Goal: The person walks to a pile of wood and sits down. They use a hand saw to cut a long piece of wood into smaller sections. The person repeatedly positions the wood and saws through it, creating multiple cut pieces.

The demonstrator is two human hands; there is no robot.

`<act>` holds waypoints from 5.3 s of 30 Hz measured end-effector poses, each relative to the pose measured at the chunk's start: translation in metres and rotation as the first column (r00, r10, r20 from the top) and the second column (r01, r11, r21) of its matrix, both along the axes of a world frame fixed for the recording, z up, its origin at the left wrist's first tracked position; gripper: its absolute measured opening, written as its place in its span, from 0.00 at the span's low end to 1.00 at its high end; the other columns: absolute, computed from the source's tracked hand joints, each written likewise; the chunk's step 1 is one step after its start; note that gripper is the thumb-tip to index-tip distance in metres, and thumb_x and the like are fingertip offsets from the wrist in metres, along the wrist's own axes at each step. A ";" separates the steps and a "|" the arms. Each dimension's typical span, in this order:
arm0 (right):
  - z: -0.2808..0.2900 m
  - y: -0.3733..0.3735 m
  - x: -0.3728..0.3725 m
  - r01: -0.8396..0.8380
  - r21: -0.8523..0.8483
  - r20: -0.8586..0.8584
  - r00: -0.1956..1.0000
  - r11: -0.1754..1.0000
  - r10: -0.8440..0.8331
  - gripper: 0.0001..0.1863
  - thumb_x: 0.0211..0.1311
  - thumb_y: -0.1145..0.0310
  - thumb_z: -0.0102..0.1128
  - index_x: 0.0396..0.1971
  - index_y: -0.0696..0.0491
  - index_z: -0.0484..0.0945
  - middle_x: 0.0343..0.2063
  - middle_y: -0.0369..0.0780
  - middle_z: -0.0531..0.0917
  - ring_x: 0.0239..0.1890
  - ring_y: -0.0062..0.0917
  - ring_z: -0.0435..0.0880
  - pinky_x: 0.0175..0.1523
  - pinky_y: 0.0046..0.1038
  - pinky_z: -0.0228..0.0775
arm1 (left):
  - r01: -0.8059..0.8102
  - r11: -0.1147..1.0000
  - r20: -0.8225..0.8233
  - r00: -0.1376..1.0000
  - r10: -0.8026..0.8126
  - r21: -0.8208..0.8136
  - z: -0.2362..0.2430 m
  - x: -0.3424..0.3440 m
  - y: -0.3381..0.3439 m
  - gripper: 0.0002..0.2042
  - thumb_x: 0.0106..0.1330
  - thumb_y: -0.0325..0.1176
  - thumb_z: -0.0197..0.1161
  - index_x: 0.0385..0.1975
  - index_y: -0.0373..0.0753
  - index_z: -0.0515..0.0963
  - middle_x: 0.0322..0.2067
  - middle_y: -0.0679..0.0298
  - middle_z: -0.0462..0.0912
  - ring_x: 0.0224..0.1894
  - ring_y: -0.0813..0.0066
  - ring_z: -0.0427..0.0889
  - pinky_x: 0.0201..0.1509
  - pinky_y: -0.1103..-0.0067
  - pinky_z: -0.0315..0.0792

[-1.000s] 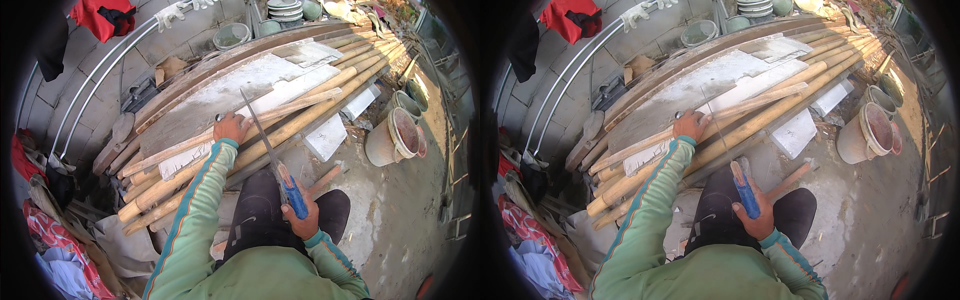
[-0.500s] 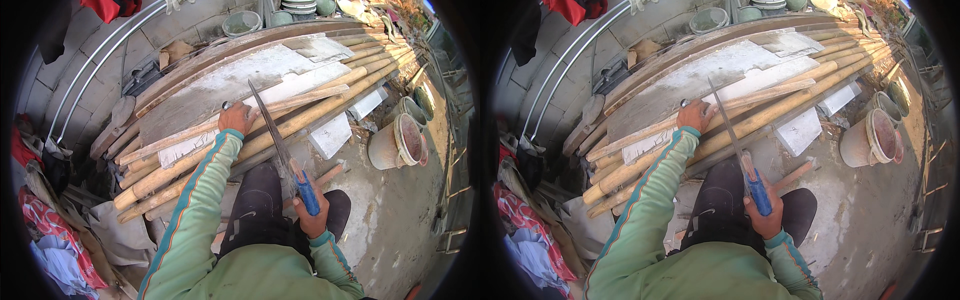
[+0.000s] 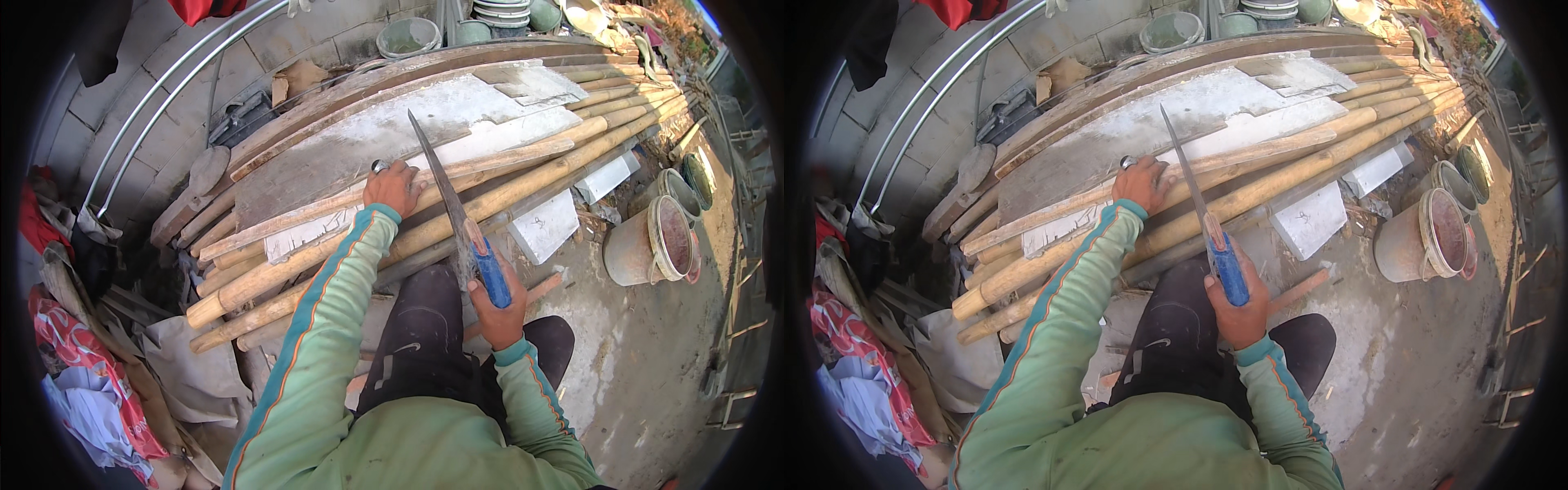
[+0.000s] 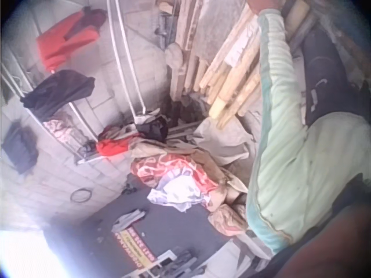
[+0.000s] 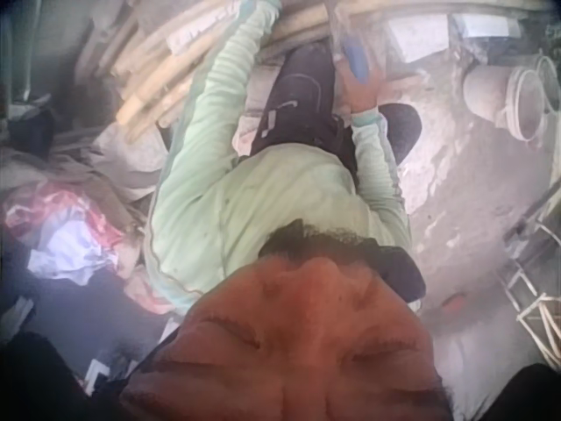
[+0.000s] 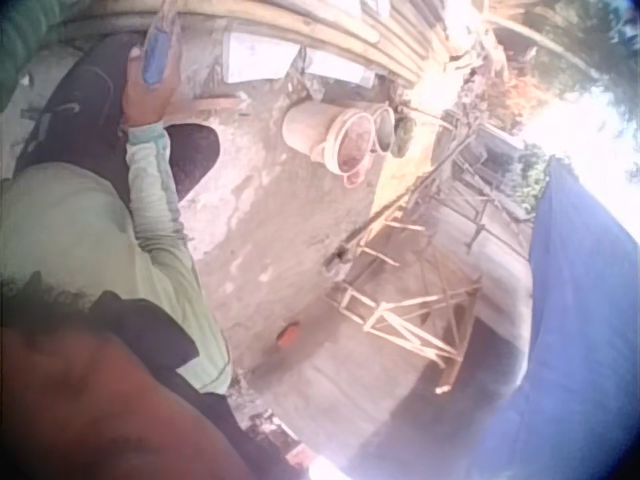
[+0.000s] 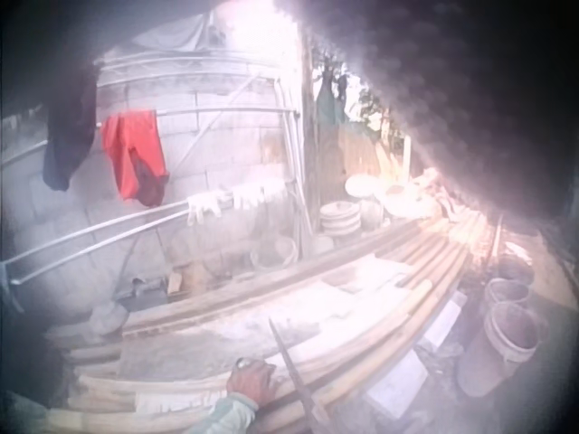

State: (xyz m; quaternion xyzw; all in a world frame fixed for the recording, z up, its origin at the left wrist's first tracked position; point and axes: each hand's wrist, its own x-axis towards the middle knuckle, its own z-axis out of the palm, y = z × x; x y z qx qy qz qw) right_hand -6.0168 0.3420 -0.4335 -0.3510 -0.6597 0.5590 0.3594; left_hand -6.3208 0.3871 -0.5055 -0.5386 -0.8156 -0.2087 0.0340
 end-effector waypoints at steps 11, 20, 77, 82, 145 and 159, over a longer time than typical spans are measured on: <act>0.018 -0.012 0.026 -0.007 -0.166 0.092 0.996 0.986 0.023 0.30 0.65 0.76 0.66 0.67 0.67 0.73 0.60 0.50 0.82 0.61 0.29 0.81 0.68 0.31 0.70 | 0.015 0.999 0.050 0.999 -0.013 -0.040 0.003 -0.004 -0.004 0.18 0.70 0.50 0.67 0.52 0.46 0.87 0.50 0.64 0.84 0.53 0.57 0.84 0.59 0.60 0.71; 0.048 -0.051 0.078 0.005 0.043 0.139 0.990 0.999 -0.011 0.33 0.64 0.70 0.70 0.68 0.65 0.73 0.47 0.41 0.83 0.44 0.20 0.79 0.51 0.24 0.71 | 0.032 0.999 -0.009 0.999 -0.032 0.019 -0.006 -0.009 -0.006 0.18 0.70 0.48 0.67 0.51 0.44 0.87 0.49 0.64 0.85 0.53 0.57 0.84 0.60 0.60 0.72; 0.063 -0.039 0.044 -0.019 -0.161 0.190 0.980 0.987 0.050 0.34 0.63 0.73 0.69 0.68 0.66 0.72 0.54 0.46 0.85 0.50 0.23 0.84 0.59 0.27 0.74 | -0.008 0.997 0.005 1.000 0.009 -0.079 -0.020 -0.026 0.012 0.18 0.71 0.50 0.65 0.52 0.47 0.85 0.49 0.63 0.83 0.53 0.60 0.85 0.60 0.62 0.71; 0.063 -0.060 0.069 -0.008 -0.078 0.228 0.973 0.997 0.026 0.34 0.59 0.75 0.71 0.67 0.64 0.74 0.53 0.45 0.86 0.48 0.22 0.84 0.58 0.26 0.75 | -0.033 0.998 0.031 0.999 0.034 -0.055 -0.004 -0.022 0.003 0.18 0.72 0.51 0.63 0.52 0.45 0.86 0.50 0.61 0.83 0.54 0.57 0.83 0.60 0.59 0.71; -0.003 0.042 -0.029 -0.030 -0.164 0.061 0.997 0.986 0.041 0.20 0.68 0.71 0.65 0.58 0.62 0.79 0.25 0.33 0.78 0.22 0.15 0.72 0.29 0.20 0.64 | 0.046 0.997 -0.052 0.998 -0.042 0.068 -0.027 -0.018 0.004 0.15 0.66 0.49 0.69 0.42 0.45 0.85 0.43 0.64 0.83 0.49 0.62 0.85 0.57 0.62 0.72; 0.000 0.056 -0.021 -0.041 -0.135 0.118 0.991 0.990 0.057 0.17 0.66 0.70 0.65 0.53 0.60 0.79 0.27 0.33 0.77 0.24 0.14 0.71 0.28 0.21 0.62 | 0.012 0.994 -0.075 0.997 -0.004 0.105 -0.037 -0.022 0.012 0.15 0.65 0.47 0.69 0.41 0.44 0.86 0.44 0.62 0.83 0.49 0.61 0.85 0.59 0.60 0.70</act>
